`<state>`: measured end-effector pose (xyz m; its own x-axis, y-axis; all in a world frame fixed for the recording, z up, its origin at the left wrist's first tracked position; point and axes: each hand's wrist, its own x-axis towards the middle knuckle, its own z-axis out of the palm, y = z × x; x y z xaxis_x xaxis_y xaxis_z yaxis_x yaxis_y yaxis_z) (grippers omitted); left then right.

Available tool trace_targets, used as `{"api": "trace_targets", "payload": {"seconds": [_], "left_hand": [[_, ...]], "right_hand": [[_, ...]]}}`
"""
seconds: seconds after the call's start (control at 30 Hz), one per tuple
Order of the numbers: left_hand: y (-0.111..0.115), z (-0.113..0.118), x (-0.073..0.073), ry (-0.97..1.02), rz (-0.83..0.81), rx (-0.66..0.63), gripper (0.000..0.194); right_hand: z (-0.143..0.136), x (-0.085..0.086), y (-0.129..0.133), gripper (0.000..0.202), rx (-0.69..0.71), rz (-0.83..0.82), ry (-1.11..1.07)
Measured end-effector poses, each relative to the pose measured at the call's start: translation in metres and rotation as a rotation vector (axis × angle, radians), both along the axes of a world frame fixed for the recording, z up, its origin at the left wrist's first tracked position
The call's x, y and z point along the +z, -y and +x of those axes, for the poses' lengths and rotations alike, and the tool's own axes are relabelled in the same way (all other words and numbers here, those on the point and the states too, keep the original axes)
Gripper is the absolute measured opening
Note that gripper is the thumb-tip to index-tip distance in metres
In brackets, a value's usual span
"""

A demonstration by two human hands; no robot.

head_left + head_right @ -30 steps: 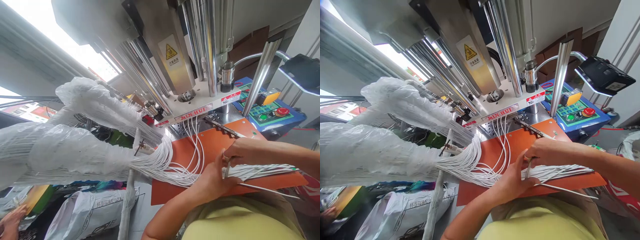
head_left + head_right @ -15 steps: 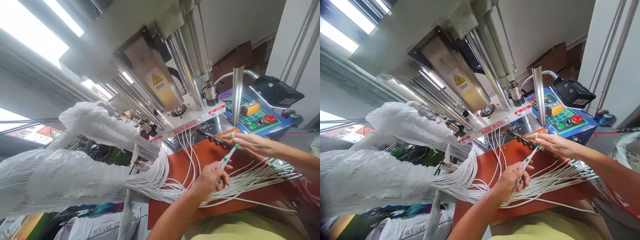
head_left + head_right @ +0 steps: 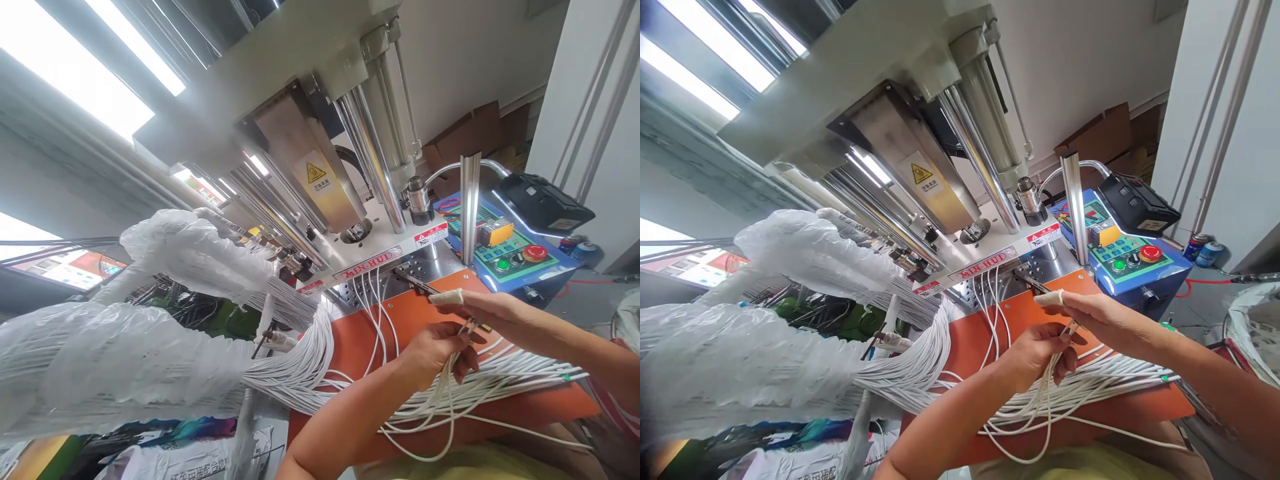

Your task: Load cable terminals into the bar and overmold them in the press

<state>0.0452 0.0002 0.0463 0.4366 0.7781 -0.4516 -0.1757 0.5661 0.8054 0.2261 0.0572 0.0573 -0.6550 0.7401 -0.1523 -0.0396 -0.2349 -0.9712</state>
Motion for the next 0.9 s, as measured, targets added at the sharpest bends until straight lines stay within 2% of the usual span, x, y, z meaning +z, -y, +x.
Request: {"api": "trace_targets", "payload": {"seconds": [0.07, 0.17, 0.27, 0.4, 0.47, 0.6, 0.77, 0.9], "left_hand": [[-0.001, 0.003, -0.003, 0.045, -0.013, 0.055, 0.061], [0.000, 0.004, -0.006, 0.135, -0.012, 0.183, 0.059], [0.000, 0.002, -0.005, 0.181, -0.019, 0.210, 0.055], [0.001, 0.002, -0.007, 0.176, 0.006, 0.210, 0.045], [0.000, 0.003, -0.010, 0.183, 0.021, 0.228, 0.046], [-0.004, 0.002, -0.013, 0.206, 0.057, 0.324, 0.057], [-0.003, -0.008, -0.016, 0.117, 0.051, 0.446, 0.058], [0.004, -0.023, -0.017, 0.121, 0.039, 0.457, 0.054]], "right_hand": [[0.002, -0.004, -0.002, 0.053, 0.027, 0.000, -0.017], [0.010, -0.006, -0.010, 0.054, -0.008, 0.254, 0.036], [0.014, -0.009, -0.013, 0.058, -0.092, 0.442, 0.173], [0.005, -0.023, -0.004, 0.057, 0.135, 0.511, 0.225], [0.000, -0.029, 0.001, 0.058, 0.178, 0.543, 0.247], [0.000, -0.030, 0.004, 0.063, 0.011, 0.600, 0.294], [-0.002, -0.037, 0.008, 0.063, 0.110, 0.815, 0.331], [0.008, -0.056, -0.009, 0.065, -0.136, 0.912, 0.584]]}}
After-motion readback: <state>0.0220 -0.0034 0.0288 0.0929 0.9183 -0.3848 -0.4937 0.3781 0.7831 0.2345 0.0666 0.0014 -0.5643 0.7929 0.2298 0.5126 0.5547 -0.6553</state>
